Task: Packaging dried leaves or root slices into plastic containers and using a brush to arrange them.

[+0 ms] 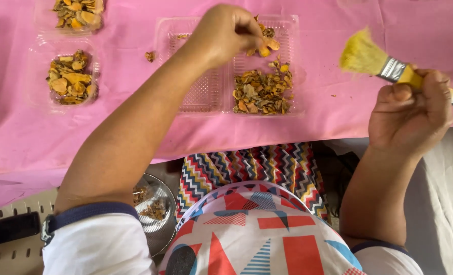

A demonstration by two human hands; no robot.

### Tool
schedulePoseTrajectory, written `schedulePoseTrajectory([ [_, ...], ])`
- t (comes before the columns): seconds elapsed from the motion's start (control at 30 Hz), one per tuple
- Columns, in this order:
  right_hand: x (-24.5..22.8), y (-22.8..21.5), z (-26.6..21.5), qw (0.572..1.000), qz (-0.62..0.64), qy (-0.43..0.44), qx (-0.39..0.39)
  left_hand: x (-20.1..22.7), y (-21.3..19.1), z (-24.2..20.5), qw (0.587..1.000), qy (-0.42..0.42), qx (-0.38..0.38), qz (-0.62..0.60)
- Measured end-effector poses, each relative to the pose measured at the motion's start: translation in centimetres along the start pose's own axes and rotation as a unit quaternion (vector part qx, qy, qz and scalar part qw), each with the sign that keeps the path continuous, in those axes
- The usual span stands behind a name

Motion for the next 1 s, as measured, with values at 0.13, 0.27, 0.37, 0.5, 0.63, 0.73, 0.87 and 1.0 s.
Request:
schedulePoseTrajectory([
  [0.13, 0.6, 0.5, -1.0, 0.993, -0.084, -0.012, 0.085, -5.5, 0.7, 4.3, 0.982, 0.076, 0.056, 0.161],
  [0.27, 0.3, 0.7, -1.3, 0.986, -0.104, -0.028, 0.13, -11.8, 3.9, 8.9, 0.988, 0.111, -0.008, 0.111],
  [0.37, -0.1, 0.8, -1.6, 0.985, -0.116, -0.032, 0.123, -15.6, 7.3, 11.7, 0.986, 0.143, -0.06, 0.067],
  [0.5, -0.2, 0.9, -1.8, 0.988, -0.119, -0.021, 0.099, -21.0, 11.3, 13.3, 0.973, 0.187, -0.133, 0.005],
  [0.63, 0.1, 0.2, -1.9, 0.989, -0.125, -0.015, 0.081, -2.1, 5.9, 2.2, 0.834, 0.244, -0.047, 0.492],
  [0.73, 0.5, 0.0, -1.9, 0.989, -0.128, -0.024, 0.067, -0.3, 7.2, 0.2, 0.847, 0.17, -0.158, 0.478],
  [0.87, 0.0, 1.3, -2.5, 0.987, -0.146, -0.019, 0.068, 0.4, 7.4, -1.4, 0.852, 0.17, -0.199, 0.453],
  [1.0, -0.6, 0.4, -2.6, 0.984, -0.164, -0.036, 0.062, -1.2, 6.5, -2.8, 0.849, 0.269, -0.151, 0.428],
])
Point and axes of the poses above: each hand's wrist, its own z-axis towards the middle knuckle, its own y-axis out of the palm, x = y × z, the point moved 1 cm from there along z, towards the middle knuckle
